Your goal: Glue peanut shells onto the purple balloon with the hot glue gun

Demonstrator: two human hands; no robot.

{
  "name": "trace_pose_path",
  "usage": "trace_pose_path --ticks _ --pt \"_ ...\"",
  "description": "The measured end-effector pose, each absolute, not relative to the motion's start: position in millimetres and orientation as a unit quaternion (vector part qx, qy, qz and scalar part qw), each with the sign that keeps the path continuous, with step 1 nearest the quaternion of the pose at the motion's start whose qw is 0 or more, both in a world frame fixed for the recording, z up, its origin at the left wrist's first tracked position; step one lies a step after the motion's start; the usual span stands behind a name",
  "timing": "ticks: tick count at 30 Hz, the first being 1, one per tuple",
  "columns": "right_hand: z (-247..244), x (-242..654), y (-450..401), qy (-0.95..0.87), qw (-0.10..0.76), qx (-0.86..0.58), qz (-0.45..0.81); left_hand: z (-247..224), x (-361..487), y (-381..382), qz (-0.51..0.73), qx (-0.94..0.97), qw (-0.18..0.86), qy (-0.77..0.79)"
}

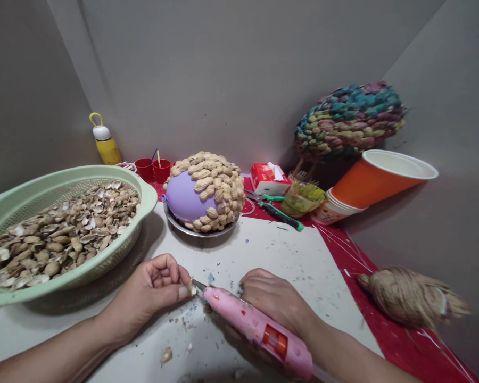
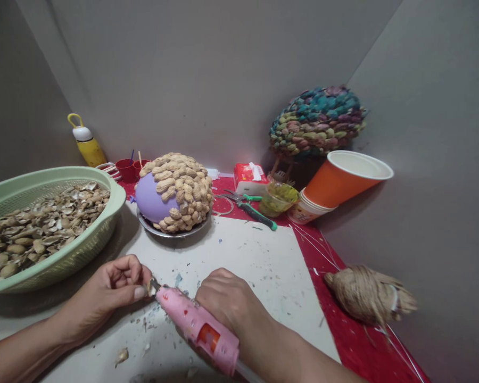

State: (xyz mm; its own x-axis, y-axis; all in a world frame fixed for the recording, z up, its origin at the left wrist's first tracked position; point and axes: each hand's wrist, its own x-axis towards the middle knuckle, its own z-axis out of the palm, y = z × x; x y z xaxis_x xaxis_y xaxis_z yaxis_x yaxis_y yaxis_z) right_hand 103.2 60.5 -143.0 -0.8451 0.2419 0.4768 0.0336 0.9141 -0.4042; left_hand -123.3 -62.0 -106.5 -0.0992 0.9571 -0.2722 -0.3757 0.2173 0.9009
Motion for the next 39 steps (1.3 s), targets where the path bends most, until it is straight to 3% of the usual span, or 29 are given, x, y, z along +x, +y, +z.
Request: trace_pose_path --ticks 18,27,39 --pt "-132 100 60 -0.928 0.309 -0.05 0.2 -104 -122 -62 0.559 0.301 0.588 0.502" --pt "-143 103 62 -0.942 0.269 -0.074 0.187 -105 -123 -62 0.565 0.299 0.582 0.503" --pt "-139 103 61 -0.941 0.28 -0.068 0.176 -106 -123 -63 0.566 0.294 0.578 0.509"
